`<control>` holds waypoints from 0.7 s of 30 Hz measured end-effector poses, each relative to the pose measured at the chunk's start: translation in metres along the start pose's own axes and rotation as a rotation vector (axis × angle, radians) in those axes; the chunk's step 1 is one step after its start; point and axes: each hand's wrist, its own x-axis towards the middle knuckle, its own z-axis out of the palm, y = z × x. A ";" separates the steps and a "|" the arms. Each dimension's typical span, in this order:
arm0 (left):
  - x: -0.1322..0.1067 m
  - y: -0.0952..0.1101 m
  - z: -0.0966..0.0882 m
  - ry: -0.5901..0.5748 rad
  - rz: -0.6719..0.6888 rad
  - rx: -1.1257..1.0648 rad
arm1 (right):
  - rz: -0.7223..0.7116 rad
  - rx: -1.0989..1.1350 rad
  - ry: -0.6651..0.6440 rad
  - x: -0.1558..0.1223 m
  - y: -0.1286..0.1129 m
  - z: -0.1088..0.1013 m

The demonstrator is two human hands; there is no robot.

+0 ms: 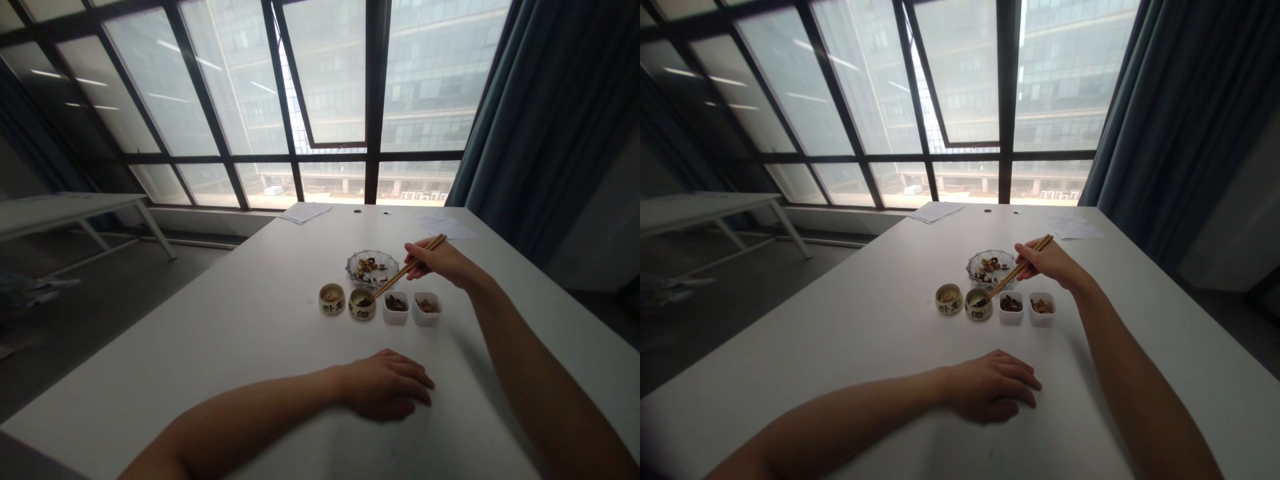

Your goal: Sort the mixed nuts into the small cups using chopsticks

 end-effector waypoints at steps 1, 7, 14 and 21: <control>0.000 0.000 0.000 0.001 0.000 -0.001 | 0.003 -0.007 0.004 0.000 0.000 -0.002; 0.000 -0.001 0.000 -0.006 0.000 -0.012 | -0.029 -0.004 0.050 -0.001 -0.001 -0.016; 0.000 0.000 0.000 -0.001 0.003 -0.008 | -0.099 0.142 0.227 0.013 0.008 -0.003; 0.001 0.000 -0.001 -0.006 0.007 -0.013 | -0.147 0.204 0.234 0.040 0.047 0.027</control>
